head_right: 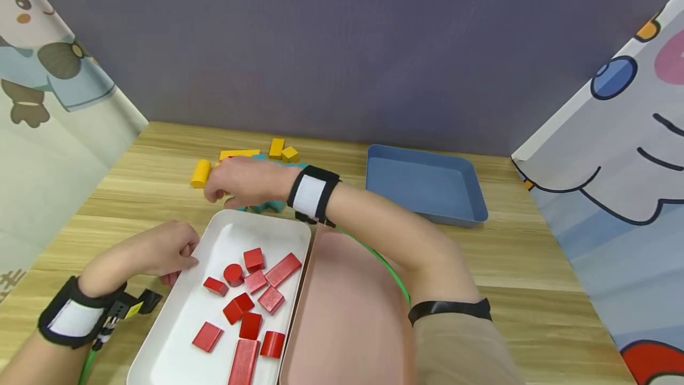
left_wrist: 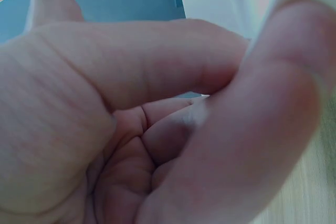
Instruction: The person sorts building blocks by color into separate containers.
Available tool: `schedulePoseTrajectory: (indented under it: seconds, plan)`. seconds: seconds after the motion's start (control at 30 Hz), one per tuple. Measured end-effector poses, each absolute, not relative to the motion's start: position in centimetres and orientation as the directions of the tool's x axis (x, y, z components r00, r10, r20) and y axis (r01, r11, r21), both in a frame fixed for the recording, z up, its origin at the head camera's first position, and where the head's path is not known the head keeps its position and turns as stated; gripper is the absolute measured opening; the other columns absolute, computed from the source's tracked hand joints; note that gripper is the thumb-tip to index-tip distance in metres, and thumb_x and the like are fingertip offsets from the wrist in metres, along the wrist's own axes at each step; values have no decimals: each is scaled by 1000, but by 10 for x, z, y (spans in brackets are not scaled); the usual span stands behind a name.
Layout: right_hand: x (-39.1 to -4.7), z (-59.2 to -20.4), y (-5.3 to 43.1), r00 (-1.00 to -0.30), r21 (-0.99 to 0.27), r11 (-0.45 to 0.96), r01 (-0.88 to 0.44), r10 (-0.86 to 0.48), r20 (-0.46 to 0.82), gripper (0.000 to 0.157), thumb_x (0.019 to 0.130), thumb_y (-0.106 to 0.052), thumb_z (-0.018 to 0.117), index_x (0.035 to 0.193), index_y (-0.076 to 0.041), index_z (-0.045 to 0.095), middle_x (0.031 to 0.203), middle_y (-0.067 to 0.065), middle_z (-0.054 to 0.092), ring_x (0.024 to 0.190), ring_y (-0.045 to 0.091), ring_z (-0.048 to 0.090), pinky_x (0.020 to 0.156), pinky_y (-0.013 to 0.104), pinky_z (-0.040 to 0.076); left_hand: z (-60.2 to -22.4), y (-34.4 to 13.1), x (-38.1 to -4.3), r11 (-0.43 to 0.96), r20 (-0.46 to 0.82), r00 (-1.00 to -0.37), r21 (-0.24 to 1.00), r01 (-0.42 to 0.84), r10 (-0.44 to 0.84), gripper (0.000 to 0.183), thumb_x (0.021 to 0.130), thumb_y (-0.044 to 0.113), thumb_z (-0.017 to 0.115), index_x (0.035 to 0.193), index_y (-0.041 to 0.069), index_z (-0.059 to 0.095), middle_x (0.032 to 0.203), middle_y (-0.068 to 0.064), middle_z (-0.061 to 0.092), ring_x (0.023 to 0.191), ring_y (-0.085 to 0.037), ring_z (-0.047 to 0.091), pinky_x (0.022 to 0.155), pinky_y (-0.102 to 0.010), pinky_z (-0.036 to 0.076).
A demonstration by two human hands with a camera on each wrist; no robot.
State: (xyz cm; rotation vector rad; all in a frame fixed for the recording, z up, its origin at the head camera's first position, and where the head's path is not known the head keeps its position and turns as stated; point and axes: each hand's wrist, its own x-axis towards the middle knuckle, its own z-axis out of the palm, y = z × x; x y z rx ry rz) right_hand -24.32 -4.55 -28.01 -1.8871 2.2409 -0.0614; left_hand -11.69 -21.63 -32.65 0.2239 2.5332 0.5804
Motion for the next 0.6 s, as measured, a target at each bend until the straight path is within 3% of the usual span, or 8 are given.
schedulePoseTrajectory:
  seconds: [0.3,0.43,0.6]
  plan:
    - [-296,-298,-67,-404,-68,409,-910,-911,-76,28,91,-17,63,119,-15,66,121,0,65,108,13,57,97,24,46,-326,-215,-112,894,-459,-852,448,21,251,15,84,5,66,72,5,57,53,-4,56,43,-13,57,45,-26,50]
    - [-304,-313,-73,-459,-45,463,-885,-885,-77,31,91,-14,62,122,-17,64,123,-1,63,112,14,55,101,25,44,-328,-214,-112,895,-453,-854,444,31,254,14,84,5,65,72,6,58,51,-3,56,42,-13,56,44,-25,50]
    - [-309,-331,-76,-508,-70,514,-855,-857,-90,41,95,-8,54,134,-20,56,140,-1,53,129,15,46,111,27,36,-330,-214,-112,900,-454,-857,434,24,242,16,84,6,67,71,6,57,52,-4,56,43,-13,56,44,-25,50]
